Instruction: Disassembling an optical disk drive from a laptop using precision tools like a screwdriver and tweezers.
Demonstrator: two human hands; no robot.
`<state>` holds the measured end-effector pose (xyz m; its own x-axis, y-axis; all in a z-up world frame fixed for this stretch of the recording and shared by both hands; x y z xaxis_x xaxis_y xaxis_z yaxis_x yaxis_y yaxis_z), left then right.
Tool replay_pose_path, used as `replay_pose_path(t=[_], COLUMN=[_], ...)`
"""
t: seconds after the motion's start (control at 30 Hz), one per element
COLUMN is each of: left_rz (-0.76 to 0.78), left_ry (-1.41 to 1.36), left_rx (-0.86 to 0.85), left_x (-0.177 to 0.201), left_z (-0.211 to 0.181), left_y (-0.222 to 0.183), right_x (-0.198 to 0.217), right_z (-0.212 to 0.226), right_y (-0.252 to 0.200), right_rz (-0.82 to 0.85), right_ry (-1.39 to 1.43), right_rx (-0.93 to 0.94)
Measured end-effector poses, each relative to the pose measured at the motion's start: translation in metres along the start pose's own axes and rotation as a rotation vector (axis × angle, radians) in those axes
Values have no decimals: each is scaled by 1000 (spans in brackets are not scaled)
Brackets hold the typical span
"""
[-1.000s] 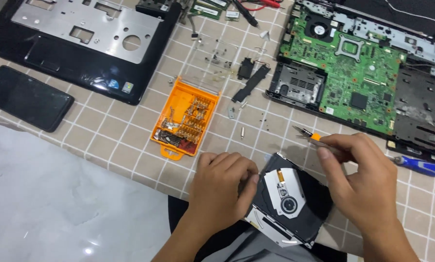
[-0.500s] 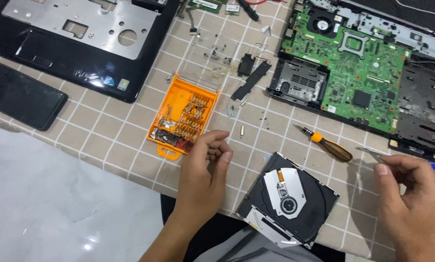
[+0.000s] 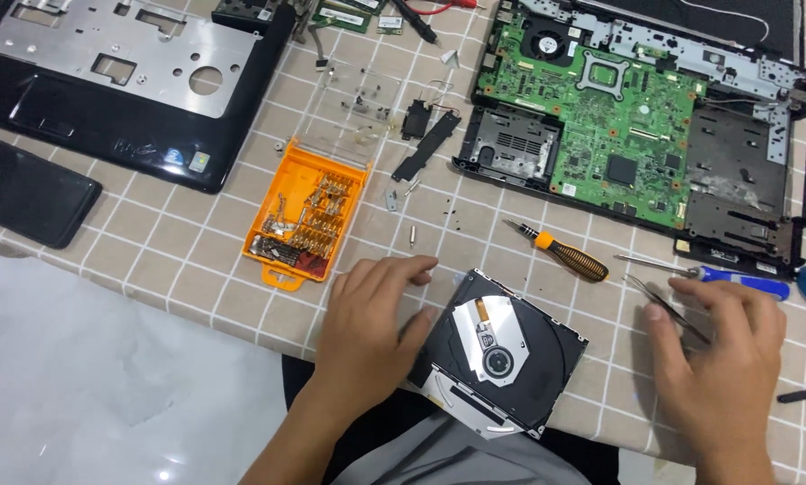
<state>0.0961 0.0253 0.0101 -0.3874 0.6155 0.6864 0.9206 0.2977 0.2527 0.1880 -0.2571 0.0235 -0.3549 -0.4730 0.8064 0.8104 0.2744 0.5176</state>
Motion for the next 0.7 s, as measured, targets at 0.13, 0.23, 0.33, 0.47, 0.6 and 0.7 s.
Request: replay_pose_path(t=[0.13,0.23,0.33,0.47,0.6,0.7], left_rz=[-53,-149,-203,-119,-196,-304], left_ry=[121,240,319,128,-228,-358], left_rx=[-126,-275,-264,-46,138,171], left_x=[2,8,10,7,20,32], left_z=[-15,-35,-35,-11,10,12], left_y=[-3,-6,-6,0,0,0], right_x=[8,-16,-26,-43,-32,-34], right_z=[39,70,112,119,97,21], right_y=[-4,-10,-21,-35,-15,-26], right_rz=[-43,217,348,460,563,545], right_ry=[85,185,183,-44,439,880], right_rx=[71,54,262,360,124,-548])
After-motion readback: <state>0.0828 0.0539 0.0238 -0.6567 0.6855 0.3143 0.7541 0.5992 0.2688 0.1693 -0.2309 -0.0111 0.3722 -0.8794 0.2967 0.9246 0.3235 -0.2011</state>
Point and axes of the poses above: each hand's wrist, its own y-axis towards the middle knuckle, its own x-axis out of the back of the hand, z = x × y, the point moved 10 cm from there along y, towards the middle knuckle, and after that the axes turned 8 degrees about -z, right-handed, at the moved point
